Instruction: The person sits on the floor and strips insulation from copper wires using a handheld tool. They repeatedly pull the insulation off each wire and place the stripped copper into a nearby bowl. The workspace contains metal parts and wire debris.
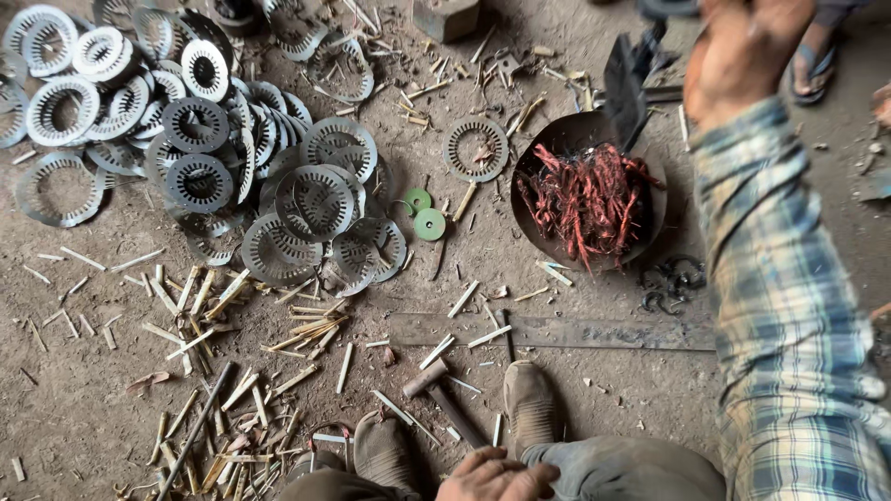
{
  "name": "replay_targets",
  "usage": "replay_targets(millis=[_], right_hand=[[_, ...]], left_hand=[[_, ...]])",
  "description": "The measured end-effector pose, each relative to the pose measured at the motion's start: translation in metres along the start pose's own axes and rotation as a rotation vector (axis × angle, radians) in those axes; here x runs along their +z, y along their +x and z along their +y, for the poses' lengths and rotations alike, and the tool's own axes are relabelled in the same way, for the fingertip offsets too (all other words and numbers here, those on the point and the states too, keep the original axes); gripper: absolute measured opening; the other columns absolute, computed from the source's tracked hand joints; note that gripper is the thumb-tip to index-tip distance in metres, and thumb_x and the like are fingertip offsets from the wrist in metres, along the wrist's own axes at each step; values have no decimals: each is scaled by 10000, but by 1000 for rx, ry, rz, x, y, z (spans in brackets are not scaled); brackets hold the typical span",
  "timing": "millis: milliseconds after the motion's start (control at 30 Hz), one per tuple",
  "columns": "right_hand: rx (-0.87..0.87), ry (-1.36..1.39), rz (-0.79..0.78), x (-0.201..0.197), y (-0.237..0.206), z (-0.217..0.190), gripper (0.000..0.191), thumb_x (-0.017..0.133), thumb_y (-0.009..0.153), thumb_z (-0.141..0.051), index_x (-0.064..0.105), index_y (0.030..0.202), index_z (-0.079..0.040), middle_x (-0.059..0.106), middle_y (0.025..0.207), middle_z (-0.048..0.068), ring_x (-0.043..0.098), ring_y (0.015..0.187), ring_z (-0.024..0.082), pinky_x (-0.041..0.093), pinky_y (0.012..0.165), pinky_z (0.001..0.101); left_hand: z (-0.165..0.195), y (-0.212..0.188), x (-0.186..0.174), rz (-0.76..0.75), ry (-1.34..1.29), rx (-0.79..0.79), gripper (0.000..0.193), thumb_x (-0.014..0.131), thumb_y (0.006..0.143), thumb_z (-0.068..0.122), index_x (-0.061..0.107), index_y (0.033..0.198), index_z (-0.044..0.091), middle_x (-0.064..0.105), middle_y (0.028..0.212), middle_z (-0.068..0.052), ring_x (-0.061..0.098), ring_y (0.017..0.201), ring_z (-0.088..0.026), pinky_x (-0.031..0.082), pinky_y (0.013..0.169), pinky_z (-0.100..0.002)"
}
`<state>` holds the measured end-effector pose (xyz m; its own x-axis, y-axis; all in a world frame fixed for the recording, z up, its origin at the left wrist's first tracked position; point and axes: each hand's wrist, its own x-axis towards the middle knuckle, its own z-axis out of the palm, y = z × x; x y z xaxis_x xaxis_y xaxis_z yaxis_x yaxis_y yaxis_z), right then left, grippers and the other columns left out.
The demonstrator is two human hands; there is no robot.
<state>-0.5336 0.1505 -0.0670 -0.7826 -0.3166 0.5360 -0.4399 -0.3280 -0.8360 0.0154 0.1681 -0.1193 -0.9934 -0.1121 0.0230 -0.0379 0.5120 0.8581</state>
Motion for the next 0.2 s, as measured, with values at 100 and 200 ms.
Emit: replay_targets(millis=[100, 200], right_hand=[[33, 121, -215, 11, -37, -51, 256, 822, 1082, -72, 604, 1190, 8, 641, 969, 77, 645, 894, 189, 510, 795, 312], [144, 101, -324, 36, -92, -132, 304, 835, 1077, -135, 604, 1222, -1, 641, 979, 67, 645, 866, 181, 547, 847, 331]], left_hand=[[22, 7, -35, -69, -102, 15, 297, 733, 1017, 301, 686, 1212, 82, 802, 967, -61, 759, 974, -256, 483, 1072, -507], [52, 13, -82, 62, -301, -118, 343, 710, 918, 277, 689, 1222, 119, 792, 1040, -88, 749, 1060, -271, 586, 1010, -421]])
